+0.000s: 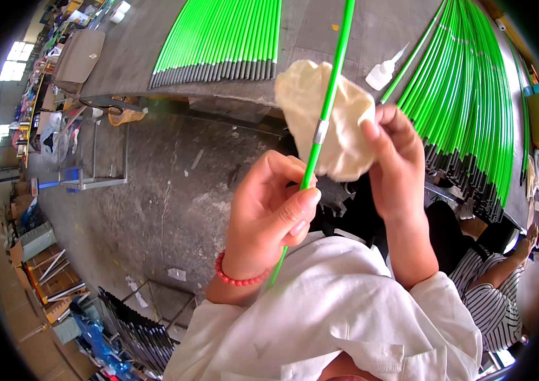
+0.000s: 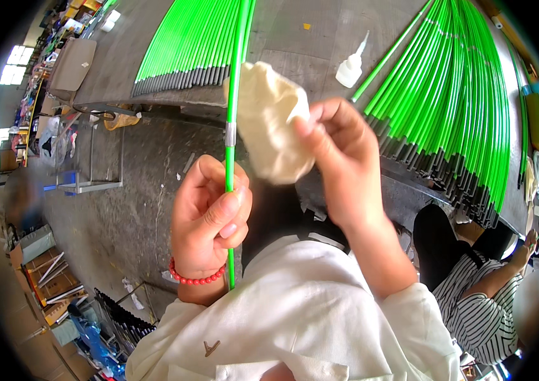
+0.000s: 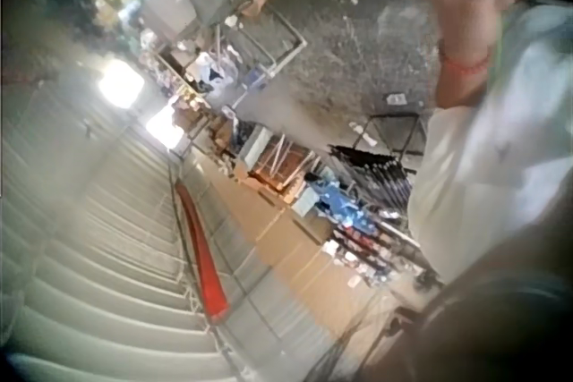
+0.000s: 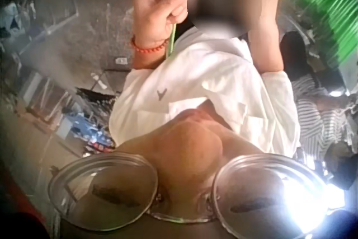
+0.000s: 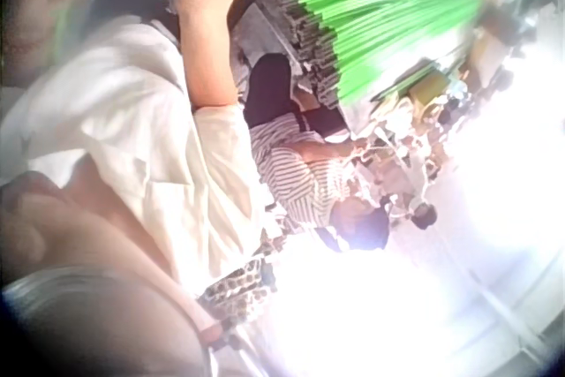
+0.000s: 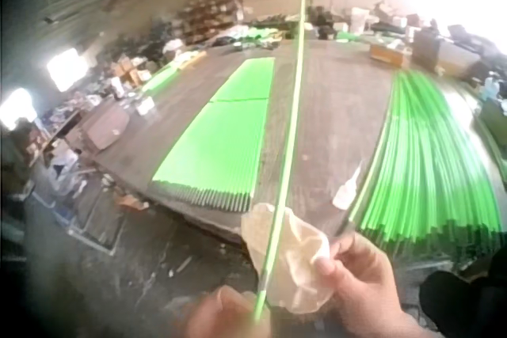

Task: The person applies glue to the end of green rods and wipes the excess with a cloth. They repeat this process for multiple rods, placing each finished rod on the table.

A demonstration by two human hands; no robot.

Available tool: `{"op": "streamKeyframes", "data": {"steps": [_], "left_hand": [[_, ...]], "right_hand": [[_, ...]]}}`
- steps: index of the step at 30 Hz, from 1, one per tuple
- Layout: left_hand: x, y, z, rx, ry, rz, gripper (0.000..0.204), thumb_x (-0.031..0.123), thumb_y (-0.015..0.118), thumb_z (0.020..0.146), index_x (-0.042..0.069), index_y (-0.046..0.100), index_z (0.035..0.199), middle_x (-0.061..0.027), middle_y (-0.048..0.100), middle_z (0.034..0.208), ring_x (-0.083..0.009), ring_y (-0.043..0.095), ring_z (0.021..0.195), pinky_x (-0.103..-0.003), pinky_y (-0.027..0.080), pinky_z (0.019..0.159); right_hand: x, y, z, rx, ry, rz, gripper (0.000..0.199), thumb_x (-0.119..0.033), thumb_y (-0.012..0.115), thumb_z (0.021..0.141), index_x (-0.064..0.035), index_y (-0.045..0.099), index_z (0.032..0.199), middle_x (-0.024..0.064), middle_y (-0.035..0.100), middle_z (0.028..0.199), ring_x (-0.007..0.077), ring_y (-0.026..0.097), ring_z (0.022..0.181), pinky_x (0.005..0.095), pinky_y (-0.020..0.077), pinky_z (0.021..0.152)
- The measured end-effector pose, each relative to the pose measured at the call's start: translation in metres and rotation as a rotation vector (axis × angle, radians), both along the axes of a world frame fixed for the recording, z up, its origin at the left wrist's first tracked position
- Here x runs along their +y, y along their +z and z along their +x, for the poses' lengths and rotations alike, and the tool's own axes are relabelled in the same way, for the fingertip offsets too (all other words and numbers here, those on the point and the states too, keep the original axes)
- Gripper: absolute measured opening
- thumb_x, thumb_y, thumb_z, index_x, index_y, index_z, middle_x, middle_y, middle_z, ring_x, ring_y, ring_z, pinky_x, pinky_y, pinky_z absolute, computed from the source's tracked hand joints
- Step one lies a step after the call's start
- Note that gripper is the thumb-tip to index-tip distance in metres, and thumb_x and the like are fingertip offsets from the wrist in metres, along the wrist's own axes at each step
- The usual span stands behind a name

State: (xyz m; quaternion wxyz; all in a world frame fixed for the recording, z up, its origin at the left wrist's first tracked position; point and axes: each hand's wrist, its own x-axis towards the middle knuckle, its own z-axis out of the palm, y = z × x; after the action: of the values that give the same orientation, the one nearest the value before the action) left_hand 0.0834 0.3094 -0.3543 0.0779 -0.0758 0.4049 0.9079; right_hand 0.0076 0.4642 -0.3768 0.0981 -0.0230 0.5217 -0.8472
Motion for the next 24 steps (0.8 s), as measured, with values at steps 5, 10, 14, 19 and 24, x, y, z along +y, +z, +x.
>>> {"op": "streamKeyframes", "data": {"steps": [5, 10, 14, 19, 24], "left_hand": [[0.024, 0.001, -0.002, 0.048, -0.017, -0.036, 0.017, 0.000, 0.060, 0.084, 0.002, 0.044, 0.090, -0.0029, 0.050, 0.077, -0.0010, 0.040, 0.050, -0.017, 0.028, 0.037], [0.040, 0.004, 0.004, 0.059, -0.067, -0.068, 0.019, 0.000, 0.062, 0.083, 0.002, 0.044, 0.088, -0.0028, 0.050, 0.077, -0.0011, 0.040, 0.049, -0.017, 0.029, 0.038], [0.047, 0.003, 0.005, 0.059, -0.033, -0.041, 0.019, -0.001, 0.062, 0.083, 0.003, 0.045, 0.087, -0.0023, 0.051, 0.077, -0.0013, 0.040, 0.049, -0.017, 0.029, 0.038], [0.054, 0.004, 0.005, 0.062, -0.056, -0.025, 0.018, -0.001, 0.062, 0.083, 0.003, 0.045, 0.087, -0.0020, 0.051, 0.076, -0.0013, 0.040, 0.049, -0.017, 0.029, 0.039], [0.058, 0.001, 0.005, 0.100, -0.082, 0.010, 0.017, 0.001, 0.062, 0.083, 0.002, 0.046, 0.086, -0.0019, 0.051, 0.076, -0.0024, 0.040, 0.049, -0.017, 0.029, 0.039]], "right_hand": [[0.008, 0.019, 0.030, -0.086, 0.088, -0.301, 0.016, -0.007, 0.068, 0.080, -0.0034, 0.054, 0.087, 0.0064, 0.063, 0.083, 0.0090, 0.059, 0.073, 0.0225, 0.0480, 0.065], [0.020, 0.021, 0.033, -0.220, 0.160, -0.426, 0.014, -0.005, 0.068, 0.079, -0.0050, 0.055, 0.083, 0.0058, 0.063, 0.082, 0.0098, 0.059, 0.071, 0.0247, 0.0479, 0.063], [0.027, 0.030, 0.038, -0.254, 0.183, -0.454, 0.011, -0.006, 0.068, 0.080, -0.0056, 0.057, 0.080, 0.0049, 0.064, 0.083, 0.0119, 0.059, 0.068, 0.0286, 0.0490, 0.064], [0.036, 0.033, 0.041, -0.279, 0.170, -0.483, 0.010, -0.005, 0.067, 0.080, -0.0046, 0.057, 0.082, 0.0067, 0.064, 0.083, 0.0132, 0.061, 0.071, 0.0292, 0.0497, 0.065], [0.036, 0.031, 0.043, -0.240, 0.116, -0.491, 0.010, -0.004, 0.066, 0.080, -0.0042, 0.057, 0.084, 0.0080, 0.065, 0.083, 0.0137, 0.061, 0.070, 0.0296, 0.0502, 0.065]]}}
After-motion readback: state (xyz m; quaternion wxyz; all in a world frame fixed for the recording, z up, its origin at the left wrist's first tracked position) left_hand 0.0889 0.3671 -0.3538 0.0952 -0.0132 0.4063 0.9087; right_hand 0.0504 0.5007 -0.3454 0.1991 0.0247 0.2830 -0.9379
